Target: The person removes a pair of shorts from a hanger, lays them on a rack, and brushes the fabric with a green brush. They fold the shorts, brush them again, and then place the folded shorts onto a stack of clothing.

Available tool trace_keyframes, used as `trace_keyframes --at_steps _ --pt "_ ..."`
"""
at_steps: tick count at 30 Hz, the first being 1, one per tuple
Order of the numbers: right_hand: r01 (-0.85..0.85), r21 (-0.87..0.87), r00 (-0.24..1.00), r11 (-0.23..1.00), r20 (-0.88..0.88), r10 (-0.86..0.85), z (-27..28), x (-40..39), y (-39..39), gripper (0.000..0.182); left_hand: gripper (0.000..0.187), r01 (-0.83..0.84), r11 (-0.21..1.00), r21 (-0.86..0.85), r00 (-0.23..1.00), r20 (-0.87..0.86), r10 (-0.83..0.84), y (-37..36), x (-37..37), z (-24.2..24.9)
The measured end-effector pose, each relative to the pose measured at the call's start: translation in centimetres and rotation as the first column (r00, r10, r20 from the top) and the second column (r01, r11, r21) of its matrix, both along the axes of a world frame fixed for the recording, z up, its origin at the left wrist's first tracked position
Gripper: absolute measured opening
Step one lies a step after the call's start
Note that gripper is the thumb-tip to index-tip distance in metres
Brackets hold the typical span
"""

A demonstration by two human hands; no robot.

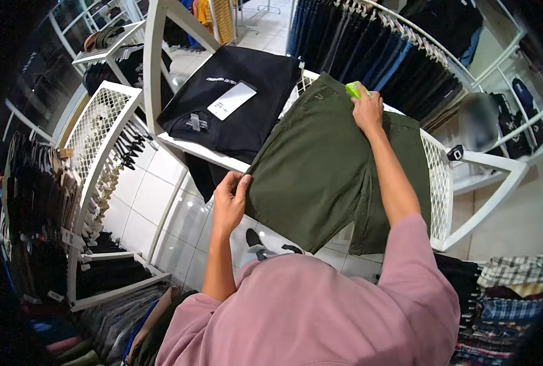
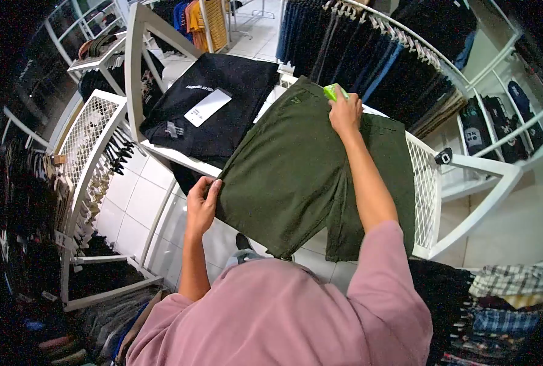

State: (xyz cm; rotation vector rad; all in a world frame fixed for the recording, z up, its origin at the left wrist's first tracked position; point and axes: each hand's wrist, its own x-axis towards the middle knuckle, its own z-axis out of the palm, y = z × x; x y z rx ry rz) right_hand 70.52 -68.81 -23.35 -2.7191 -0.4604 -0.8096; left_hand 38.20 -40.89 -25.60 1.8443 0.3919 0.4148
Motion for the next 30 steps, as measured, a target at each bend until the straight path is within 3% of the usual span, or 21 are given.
trace_keyframes --at_steps 2,3,4,6,8,9,10,11,12,14,16,18,20,21,22,23,24,26,28,29,30 --pt "-0.157 0.109 0.988 0.982 0.014 0.156 2.3 -2.4 2.0 0.047 0.027 -0.015 0.997 -0.07 1.0 0.016 0.017 -0.1 0.0 -0.3" --pt "-0.32 0.143 0.942 0.937 -0.056 0.33 3.2 -5.3 3.8 0.051 0.027 -0.017 0.997 -0.078 1.0 0.018 0.018 -0.1 0.2 -0.1" --pt "-0.57 -0.03 0.818 0.821 0.07 0.57 3.5 -8.0 5.2 0.053 0.028 -0.006 0.998 -0.057 0.999 -0.042 0.004 0.0 0.0 0.2" --pt "-0.785 0.122 0.597 0.608 -0.116 0.794 3.2 -12.2 7.3 0.053 0.029 0.008 0.999 -0.033 0.995 -0.103 -0.011 0.3 0.0 -0.1" --pt "-0.756 -0.075 0.655 0.651 -0.071 0.752 -0.7 -7.3 6.1 0.05 0.031 0.03 1.0 0.007 1.0 -0.008 -0.03 0.6 0.1 -1.1" --pt "-0.606 0.054 0.783 0.793 -0.131 0.608 -0.2 -4.4 4.3 0.045 0.031 0.035 0.999 0.011 0.999 -0.013 -0.034 0.7 0.0 -0.9" --pt "-0.388 -0.18 0.921 0.904 -0.067 0.383 -0.1 -0.8 2.2 0.041 0.033 0.036 0.999 0.021 0.999 -0.041 -0.035 0.7 0.0 -0.3" --pt "-0.053 -0.154 0.994 0.987 -0.103 0.037 0.3 0.9 0.4 0.044 0.034 0.035 0.999 0.028 0.997 -0.068 -0.033 0.5 0.0 0.0" --pt "0.129 -0.021 0.988 0.991 -0.078 -0.13 1.4 1.1 -0.6 0.047 0.034 0.034 0.999 0.026 0.997 -0.069 -0.032 0.4 -0.2 0.3" --pt "-0.121 0.086 0.992 0.989 0.043 0.118 3.7 -2.6 -0.2 0.042 0.036 -0.004 0.999 0.05 1.0 -0.025 0.006 0.1 -0.1 0.3" --pt "-0.424 0.151 0.883 0.893 -0.148 0.445 6.0 -11.4 2.0 0.048 0.036 0.002 1.0 0.019 0.999 -0.039 -0.002 0.3 0.1 -0.5" --pt "-0.767 0.25 0.551 0.59 -0.213 0.807 4.6 -18.4 2.7 0.054 0.037 0.0 1.0 0.004 0.999 -0.036 0.0 0.4 0.2 -0.6" --pt "-0.789 0.194 0.502 0.582 -0.342 0.794 4.4 -22.2 1.3 0.051 0.035 0.022 1.0 0.004 0.999 -0.03 -0.022 0.4 0.1 -0.2" --pt "-0.738 0.191 0.604 0.647 -0.241 0.76 2.8 -20.3 -0.3 0.049 0.033 0.031 0.999 -0.034 0.999 0.024 -0.031 0.7 0.3 -1.4" --pt "-0.607 0.076 0.758 0.791 -0.243 0.605 3.9 -18.2 -2.3 0.049 0.032 0.035 0.999 -0.03 0.999 -0.014 -0.035 0.8 0.3 -0.9" --pt "-0.372 0.061 0.893 0.926 -0.249 0.375 3.4 -15.7 -5.1 0.049 0.032 0.034 0.999 -0.025 0.999 0.001 -0.034 0.8 0.3 -1.0" --pt "-0.122 0.142 0.958 0.982 -0.241 0.154 1.9 -13.1 -7.8 0.048 0.033 0.037 0.999 -0.019 0.999 0.014 -0.036 0.8 0.4 -1.2" --pt "0.105 0.019 0.993 0.994 -0.052 -0.104 2.4 -12.7 -9.9 0.047 0.034 0.024 1.0 0.004 0.999 0.025 -0.024 0.3 0.4 -0.5" --pt "-0.115 0.185 0.987 0.976 -0.091 0.134 5.8 -18.0 -6.9 0.05 0.034 0.003 1.0 -0.002 1.0 0.019 -0.003 0.5 0.6 -1.3" --pt "-0.279 0.301 0.939 0.912 -0.114 0.325 6.7 -21.3 -5.2 0.055 0.034 -0.004 1.0 0.009 1.0 0.002 0.004 0.3 0.5 -0.8" --pt "-0.467 0.292 0.847 0.834 -0.124 0.517 5.6 -23.8 -3.9 0.058 0.034 0.009 1.0 0.016 1.0 -0.004 -0.009 0.3 0.4 -0.6"
